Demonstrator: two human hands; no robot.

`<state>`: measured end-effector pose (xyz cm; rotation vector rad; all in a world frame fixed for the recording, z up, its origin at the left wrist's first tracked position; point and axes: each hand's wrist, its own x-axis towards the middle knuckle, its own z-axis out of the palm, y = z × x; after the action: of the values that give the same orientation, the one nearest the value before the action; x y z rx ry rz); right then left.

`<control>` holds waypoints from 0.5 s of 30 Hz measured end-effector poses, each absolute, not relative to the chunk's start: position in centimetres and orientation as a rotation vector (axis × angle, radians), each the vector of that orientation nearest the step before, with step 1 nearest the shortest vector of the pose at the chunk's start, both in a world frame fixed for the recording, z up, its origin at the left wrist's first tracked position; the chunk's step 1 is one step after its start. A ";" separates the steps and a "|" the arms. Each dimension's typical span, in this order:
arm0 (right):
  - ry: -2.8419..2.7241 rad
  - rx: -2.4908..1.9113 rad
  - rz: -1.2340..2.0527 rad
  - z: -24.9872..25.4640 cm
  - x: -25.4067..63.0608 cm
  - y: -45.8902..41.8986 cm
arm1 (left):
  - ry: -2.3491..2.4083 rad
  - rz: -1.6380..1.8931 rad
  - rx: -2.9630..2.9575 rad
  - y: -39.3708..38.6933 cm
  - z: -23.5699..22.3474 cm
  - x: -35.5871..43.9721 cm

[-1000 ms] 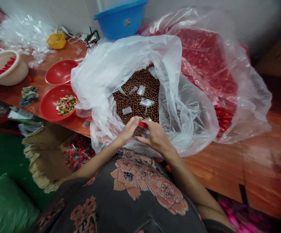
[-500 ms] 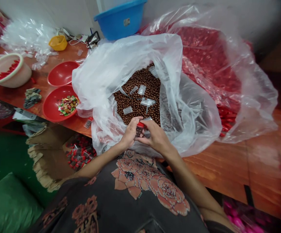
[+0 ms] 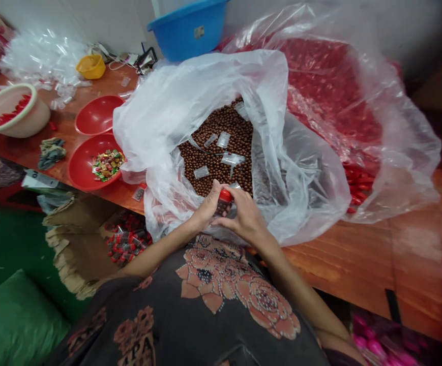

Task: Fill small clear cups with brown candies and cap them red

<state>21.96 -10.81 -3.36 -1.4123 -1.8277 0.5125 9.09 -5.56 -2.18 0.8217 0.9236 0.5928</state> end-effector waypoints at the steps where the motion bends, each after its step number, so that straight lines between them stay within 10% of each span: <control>1: -1.888 -1.409 0.416 -3.4 21.9 -10.8 | 0.938 0.585 0.812 -5.5 -2.2 9.1; 15: -2.158 -1.253 0.105 -3.9 21.4 -10.7 | 0.964 0.684 0.891 -7.7 -2.7 7.2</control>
<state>21.38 -10.70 -3.93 -1.2531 -2.1583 0.1045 7.18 -7.68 -2.71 0.8909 0.9643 0.6844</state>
